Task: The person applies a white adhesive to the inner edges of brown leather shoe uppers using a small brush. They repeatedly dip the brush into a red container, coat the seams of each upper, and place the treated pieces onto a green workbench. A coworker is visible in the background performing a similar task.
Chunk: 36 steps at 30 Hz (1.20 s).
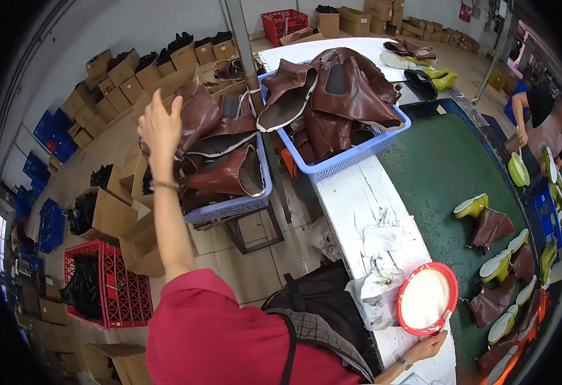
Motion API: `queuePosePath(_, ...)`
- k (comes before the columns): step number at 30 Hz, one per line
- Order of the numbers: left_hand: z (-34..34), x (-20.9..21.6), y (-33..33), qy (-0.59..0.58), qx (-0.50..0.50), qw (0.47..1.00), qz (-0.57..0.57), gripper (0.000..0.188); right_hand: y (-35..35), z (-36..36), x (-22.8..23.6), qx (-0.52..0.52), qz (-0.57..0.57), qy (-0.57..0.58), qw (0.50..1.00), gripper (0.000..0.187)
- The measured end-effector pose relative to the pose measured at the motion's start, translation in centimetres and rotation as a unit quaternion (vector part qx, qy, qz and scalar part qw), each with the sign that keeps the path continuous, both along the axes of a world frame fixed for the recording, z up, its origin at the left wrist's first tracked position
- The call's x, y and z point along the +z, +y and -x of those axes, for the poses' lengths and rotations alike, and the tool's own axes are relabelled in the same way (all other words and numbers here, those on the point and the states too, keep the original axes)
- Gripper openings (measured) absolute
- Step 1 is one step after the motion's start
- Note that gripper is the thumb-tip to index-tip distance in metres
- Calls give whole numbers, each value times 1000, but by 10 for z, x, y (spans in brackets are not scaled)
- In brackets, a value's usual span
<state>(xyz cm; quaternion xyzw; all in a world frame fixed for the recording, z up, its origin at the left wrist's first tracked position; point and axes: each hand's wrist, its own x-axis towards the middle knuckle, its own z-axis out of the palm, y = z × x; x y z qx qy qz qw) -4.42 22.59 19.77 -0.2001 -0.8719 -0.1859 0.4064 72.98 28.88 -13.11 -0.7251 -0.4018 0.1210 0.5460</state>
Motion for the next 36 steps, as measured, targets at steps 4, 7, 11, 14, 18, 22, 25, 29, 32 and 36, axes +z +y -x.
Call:
queuePosePath(4,73,-10,-12,-208,18,970,123,92,-1,-4,-11,21,14,-61,998,47)
queuePosePath(7,82,-24,-8,-181,-11,978,100,81,-2,-8,-15,29,-6,-67,997,43)
queuePosePath(11,-7,13,9,-81,-56,995,-30,63,-8,2,-4,24,-25,-51,998,34)
queuePosePath(14,-85,45,12,-16,-200,966,-162,46,-11,10,9,31,-53,-74,995,35)
queuePosePath(18,-141,14,34,-221,-506,814,-180,42,-6,17,17,17,-27,-115,993,32)
queuePosePath(22,-212,-85,121,-429,-648,628,28,40,-2,14,31,40,4,-157,987,28)
queuePosePath(25,-245,-168,180,-437,-697,560,98,38,-5,15,68,83,5,-208,975,25)
queuePosePath(29,-239,-175,205,-268,-655,597,377,67,-30,37,134,66,77,-288,952,16)
queuePosePath(32,-261,-178,202,-350,-681,590,257,91,-38,45,142,52,82,-335,937,17)
queuePosePath(36,-313,-167,185,-301,-661,594,346,119,-34,55,143,36,89,-376,922,16)
